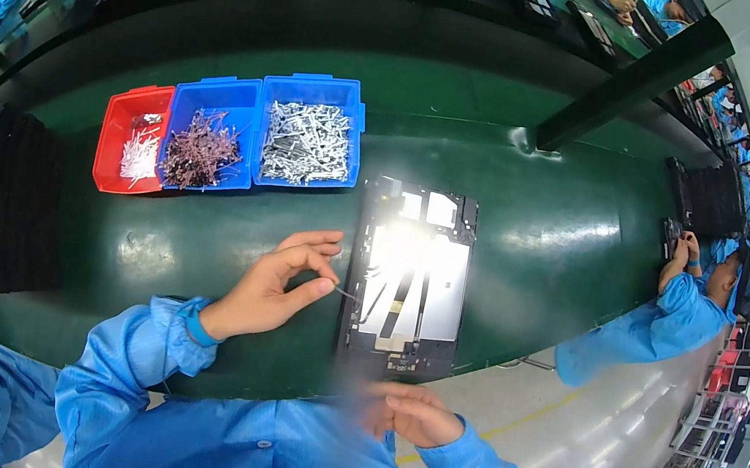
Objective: The person assembles internal components and small parts into a tablet frame by hand, taking screws from bins and securing them into the frame.
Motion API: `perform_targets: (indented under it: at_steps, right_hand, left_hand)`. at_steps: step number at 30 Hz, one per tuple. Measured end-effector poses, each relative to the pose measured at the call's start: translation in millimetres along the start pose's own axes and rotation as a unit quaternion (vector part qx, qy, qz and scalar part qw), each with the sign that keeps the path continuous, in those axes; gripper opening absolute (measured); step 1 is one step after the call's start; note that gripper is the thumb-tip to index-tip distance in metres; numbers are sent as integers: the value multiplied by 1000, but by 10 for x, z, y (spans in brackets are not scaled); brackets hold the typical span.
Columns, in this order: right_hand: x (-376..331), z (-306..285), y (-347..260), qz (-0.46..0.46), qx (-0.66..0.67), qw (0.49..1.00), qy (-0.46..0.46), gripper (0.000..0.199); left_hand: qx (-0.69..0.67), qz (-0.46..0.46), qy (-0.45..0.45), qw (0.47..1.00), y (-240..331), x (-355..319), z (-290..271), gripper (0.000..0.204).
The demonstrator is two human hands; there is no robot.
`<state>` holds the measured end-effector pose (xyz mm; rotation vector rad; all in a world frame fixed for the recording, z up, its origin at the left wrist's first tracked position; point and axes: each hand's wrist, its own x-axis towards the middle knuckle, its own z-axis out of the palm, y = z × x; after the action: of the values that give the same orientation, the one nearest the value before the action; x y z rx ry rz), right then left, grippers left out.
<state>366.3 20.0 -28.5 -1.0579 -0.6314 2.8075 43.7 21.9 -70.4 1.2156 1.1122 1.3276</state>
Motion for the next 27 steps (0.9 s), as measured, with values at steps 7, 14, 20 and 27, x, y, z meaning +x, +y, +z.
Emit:
perform_targets:
  at_steps: [7, 14, 20, 27]
  right_hand:
    - [147, 213, -1167, -348, -463, 770, 267, 40]
    - [1017, -114, -1801, -316, -727, 444, 417, 52]
    - [1203, 82, -1522, -288, -742, 418, 438, 52]
    - [1101, 503, -1137, -220, -760, 413, 451, 47]
  left_hand:
    - [64, 32, 155, 985, -74, 186, 490, 12]
    - [72, 59, 169, 981, -74, 258, 577, 14]
    - [102, 58, 229, 966, -74, 93, 631, 14]
    - [152, 22, 187, 970, 101, -375, 600, 11]
